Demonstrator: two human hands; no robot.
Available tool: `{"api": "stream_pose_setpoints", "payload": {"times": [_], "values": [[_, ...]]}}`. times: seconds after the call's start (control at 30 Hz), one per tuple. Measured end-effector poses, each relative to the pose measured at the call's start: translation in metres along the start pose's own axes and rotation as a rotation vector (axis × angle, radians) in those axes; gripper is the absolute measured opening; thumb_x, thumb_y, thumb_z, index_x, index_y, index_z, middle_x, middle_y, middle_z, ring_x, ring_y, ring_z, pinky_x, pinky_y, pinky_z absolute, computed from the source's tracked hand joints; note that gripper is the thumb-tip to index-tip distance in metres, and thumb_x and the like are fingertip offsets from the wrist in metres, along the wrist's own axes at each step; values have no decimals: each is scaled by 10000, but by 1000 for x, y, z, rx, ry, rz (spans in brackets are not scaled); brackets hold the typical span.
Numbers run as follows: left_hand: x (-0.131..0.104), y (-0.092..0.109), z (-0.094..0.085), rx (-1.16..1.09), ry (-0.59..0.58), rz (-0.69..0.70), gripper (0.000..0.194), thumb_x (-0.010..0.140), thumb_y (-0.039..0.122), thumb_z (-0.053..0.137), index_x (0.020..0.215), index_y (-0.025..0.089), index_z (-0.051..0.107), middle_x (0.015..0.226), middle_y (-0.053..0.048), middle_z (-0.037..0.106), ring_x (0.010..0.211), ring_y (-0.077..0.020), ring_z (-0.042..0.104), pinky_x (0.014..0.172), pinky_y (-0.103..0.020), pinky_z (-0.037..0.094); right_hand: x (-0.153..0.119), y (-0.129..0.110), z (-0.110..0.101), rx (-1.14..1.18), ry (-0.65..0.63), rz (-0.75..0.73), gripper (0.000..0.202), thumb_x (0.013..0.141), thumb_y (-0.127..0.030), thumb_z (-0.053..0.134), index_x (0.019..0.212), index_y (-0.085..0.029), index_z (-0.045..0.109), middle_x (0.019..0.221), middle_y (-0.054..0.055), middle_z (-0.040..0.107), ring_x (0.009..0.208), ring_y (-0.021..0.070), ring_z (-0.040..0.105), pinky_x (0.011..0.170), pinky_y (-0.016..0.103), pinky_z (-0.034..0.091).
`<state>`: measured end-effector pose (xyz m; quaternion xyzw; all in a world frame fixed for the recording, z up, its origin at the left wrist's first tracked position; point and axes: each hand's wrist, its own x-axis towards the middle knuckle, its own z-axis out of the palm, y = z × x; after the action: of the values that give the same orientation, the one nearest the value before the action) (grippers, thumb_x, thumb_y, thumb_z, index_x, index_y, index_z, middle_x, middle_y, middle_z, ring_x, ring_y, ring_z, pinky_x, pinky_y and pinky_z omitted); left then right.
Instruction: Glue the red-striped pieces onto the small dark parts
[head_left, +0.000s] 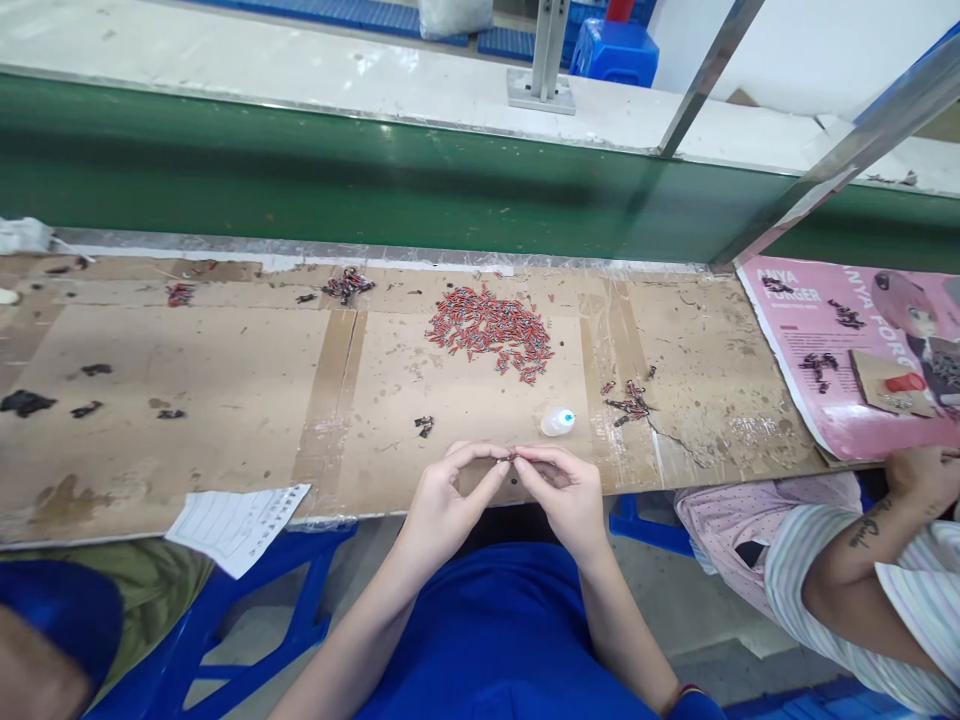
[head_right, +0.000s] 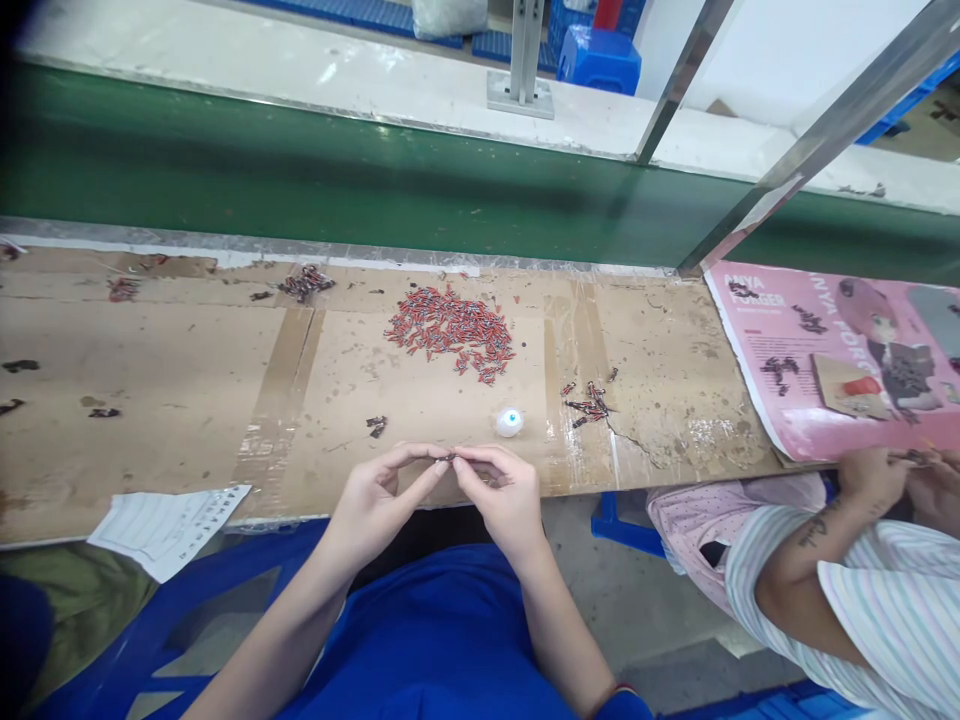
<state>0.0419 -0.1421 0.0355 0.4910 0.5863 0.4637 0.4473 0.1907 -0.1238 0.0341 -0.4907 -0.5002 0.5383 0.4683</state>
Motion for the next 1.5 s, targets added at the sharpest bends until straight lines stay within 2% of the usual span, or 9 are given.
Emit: {"api": "stream_pose_setpoints", "payload": {"times": [0.33, 0.8, 0.9, 0.97, 1.07, 1.2, 1.27, 1.4, 1.5], "values": [[1, 2, 1, -21, -5, 18, 148, 796, 302, 665, 874, 224, 763, 884, -54, 757, 872, -204, 705, 842, -325, 566, 2, -3, 2, 143, 59, 168, 183, 637, -300, 840, 779, -204, 776, 785, 50, 794, 702, 211, 760, 702, 329, 649], [-2, 7, 5, -8, -46, 84, 121, 829, 270, 640, 876, 198, 725, 875, -60, 735, 857, -195, 696, 814, -307, 564, -2, -2, 5, 208, 139, 147, 204, 593, -222, 843, 765, -198, 735, 686, 23, 757, 638, 166, 723, 592, 247, 611], [-2, 9, 8, -22, -146, 80, 183, 845, 257, 612, 1007, 200, 676, 948, -62, 739, 915, -194, 702, 862, -317, 556, -8, -4, -1, 135, 138, 77, 183, 627, -218, 826, 789, -206, 741, 725, 27, 770, 647, 169, 729, 638, 272, 622], [-1, 8, 6, -2, -211, 88, 360, 853, 264, 606, 1208, 210, 582, 1012, -61, 739, 990, -196, 697, 924, -338, 536, -8, -3, -11, 65, 170, 29, 161, 652, -234, 818, 793, -206, 743, 743, 34, 774, 657, 176, 732, 655, 288, 623], [5, -2, -9, 167, -138, 142, 462, 879, 293, 579, 1325, 218, 486, 1083, -68, 731, 1089, -213, 666, 1008, -398, 486, -1, 5, -40, -61, 363, -44, 154, 685, -282, 806, 791, -194, 737, 776, 56, 776, 717, 200, 739, 715, 332, 618], [21, -28, -51, 556, 165, 238, 237, 903, 306, 496, 1048, 216, 661, 1051, -84, 735, 1029, -272, 664, 954, -473, 491, 20, 23, -88, -319, 571, -98, 269, 725, -398, 759, 855, -164, 735, 822, 99, 765, 743, 234, 718, 750, 423, 598], [31, -40, -71, 666, 197, 253, 238, 910, 308, 475, 975, 216, 686, 1009, -81, 742, 984, -278, 669, 914, -465, 505, 27, 29, -102, -556, 585, -206, 317, 758, -423, 731, 949, -169, 742, 994, 139, 755, 924, 278, 696, 874, 497, 556], [48, -51, -88, 703, 35, 278, 264, 921, 310, 454, 912, 225, 703, 949, -65, 742, 921, -251, 680, 853, -396, 531, 29, 32, -94, -840, 391, -456, 445, 772, -462, 742, 1137, -211, 695, 1219, 145, 681, 1172, 320, 575, 1035, 570, 438], [56, -53, -87, 707, -92, 272, 279, 911, 272, 440, 937, 229, 714, 924, -60, 724, 857, -226, 677, 792, -350, 539, 30, 35, -71, -839, 200, -471, 494, 760, -487, 757, 1170, -229, 659, 1209, 132, 679, 1187, 327, 541, 1036, 580, 431]]}}
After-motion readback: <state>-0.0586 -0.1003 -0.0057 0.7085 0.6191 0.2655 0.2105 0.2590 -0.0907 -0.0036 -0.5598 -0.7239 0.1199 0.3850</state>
